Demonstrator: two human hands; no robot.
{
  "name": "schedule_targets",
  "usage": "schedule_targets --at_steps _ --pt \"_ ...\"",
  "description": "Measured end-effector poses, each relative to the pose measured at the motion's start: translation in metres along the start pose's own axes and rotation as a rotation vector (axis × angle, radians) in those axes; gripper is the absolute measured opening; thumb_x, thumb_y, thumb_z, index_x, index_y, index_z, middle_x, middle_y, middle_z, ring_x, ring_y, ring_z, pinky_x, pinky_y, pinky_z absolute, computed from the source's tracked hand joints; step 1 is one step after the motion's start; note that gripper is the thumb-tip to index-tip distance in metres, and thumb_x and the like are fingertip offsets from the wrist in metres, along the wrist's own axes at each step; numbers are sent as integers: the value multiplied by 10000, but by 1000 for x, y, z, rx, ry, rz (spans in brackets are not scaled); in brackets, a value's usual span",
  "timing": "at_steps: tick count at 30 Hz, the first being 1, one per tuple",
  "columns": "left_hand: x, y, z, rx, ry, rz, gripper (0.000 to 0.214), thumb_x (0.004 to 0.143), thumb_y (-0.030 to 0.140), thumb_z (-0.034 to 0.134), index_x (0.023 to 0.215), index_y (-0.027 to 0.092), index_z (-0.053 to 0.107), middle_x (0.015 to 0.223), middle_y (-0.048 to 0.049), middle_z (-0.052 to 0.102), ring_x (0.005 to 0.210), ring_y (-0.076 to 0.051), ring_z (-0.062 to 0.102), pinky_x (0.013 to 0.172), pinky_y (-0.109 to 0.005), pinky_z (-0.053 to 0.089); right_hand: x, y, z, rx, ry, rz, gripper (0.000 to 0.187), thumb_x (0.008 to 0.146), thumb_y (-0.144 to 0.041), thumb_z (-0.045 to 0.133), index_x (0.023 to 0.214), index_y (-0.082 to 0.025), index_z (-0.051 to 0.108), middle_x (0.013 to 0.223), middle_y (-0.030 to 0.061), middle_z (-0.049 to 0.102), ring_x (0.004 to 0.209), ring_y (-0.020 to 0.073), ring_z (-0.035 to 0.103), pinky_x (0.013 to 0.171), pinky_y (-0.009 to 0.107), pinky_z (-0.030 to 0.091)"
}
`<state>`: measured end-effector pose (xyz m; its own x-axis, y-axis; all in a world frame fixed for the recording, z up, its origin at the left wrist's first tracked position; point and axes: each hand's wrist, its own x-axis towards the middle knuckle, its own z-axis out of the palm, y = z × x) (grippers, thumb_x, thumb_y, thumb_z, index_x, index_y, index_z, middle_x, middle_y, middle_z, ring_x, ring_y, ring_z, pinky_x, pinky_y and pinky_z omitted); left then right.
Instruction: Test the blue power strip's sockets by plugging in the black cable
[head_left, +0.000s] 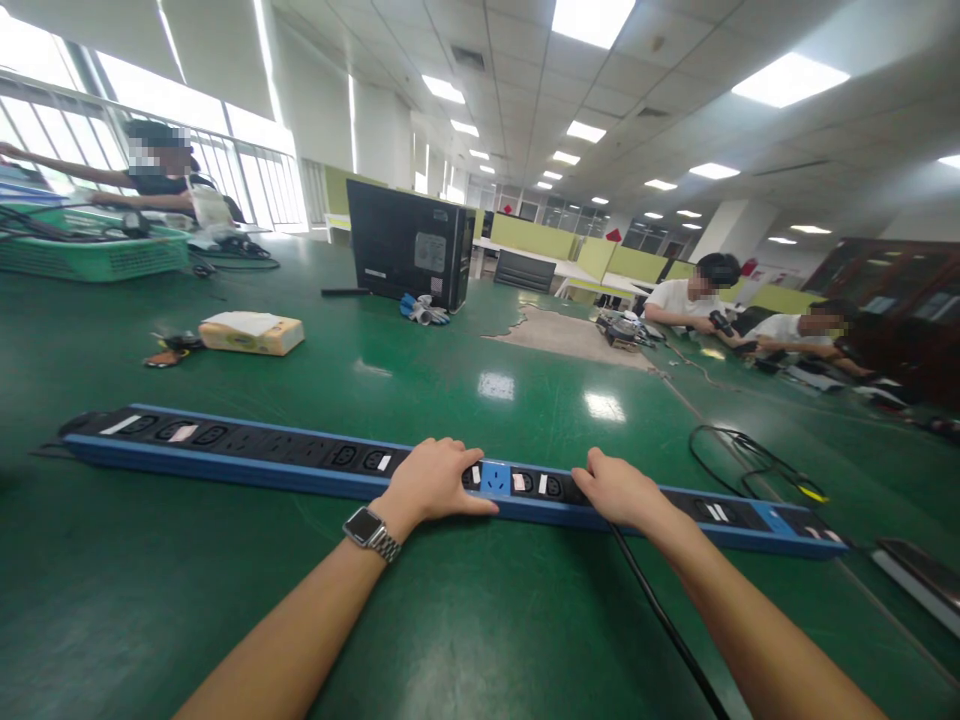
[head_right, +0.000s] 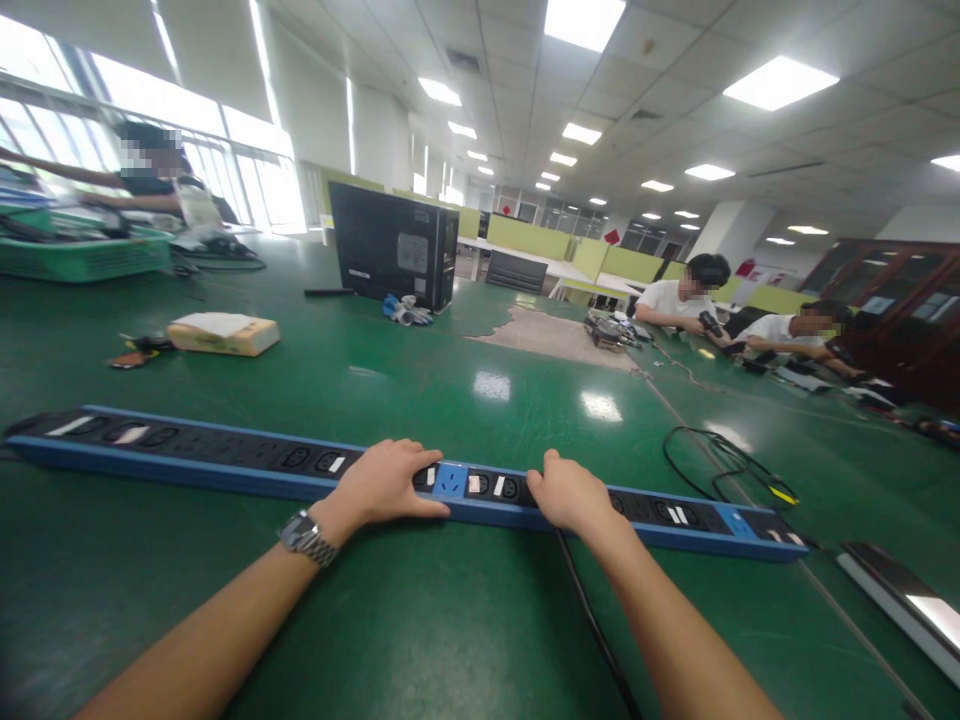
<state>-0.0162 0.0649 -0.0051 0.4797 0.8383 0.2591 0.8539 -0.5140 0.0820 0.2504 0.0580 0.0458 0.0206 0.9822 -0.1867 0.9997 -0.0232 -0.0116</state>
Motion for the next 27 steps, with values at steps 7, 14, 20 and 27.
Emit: schedule_targets --at_steps 7,14,20,27 --pt "0 3 0 -1 11 -18 767 651 817 510 1135 235 634 944 -86 676 880 -279 624 785 -381 448 -4 -8 9 36 41 103 377 900 -378 258 1003 -161 548 1022 171 684 942 311 652 715 379 445" --pt "-2 2 4 3 27 -20 766 665 812 504 1160 238 616 952 -88 671 899 -272 617 805 -371 432 -2 -7 13 50 11 86 369 902 -384 270 993 -152 541 1030 183 684 958 318 651 747 393 457" --pt "-3 3 8 5 36 -24 765 673 806 501 1171 235 610 956 -92 662 905 -275 609 813 -376 422 -6 -11 18 44 29 117 383 921 -396 242 1031 -147 512 1040 194 680 973 313 649 773 408 458" --pt "-5 4 6 -13 41 -27 761 680 787 520 1180 220 606 984 -102 660 916 -280 602 840 -387 414 -13 -13 21 82 76 149 399 922 -419 251 1043 -148 518 1026 187 682 945 312 648 751 399 451"
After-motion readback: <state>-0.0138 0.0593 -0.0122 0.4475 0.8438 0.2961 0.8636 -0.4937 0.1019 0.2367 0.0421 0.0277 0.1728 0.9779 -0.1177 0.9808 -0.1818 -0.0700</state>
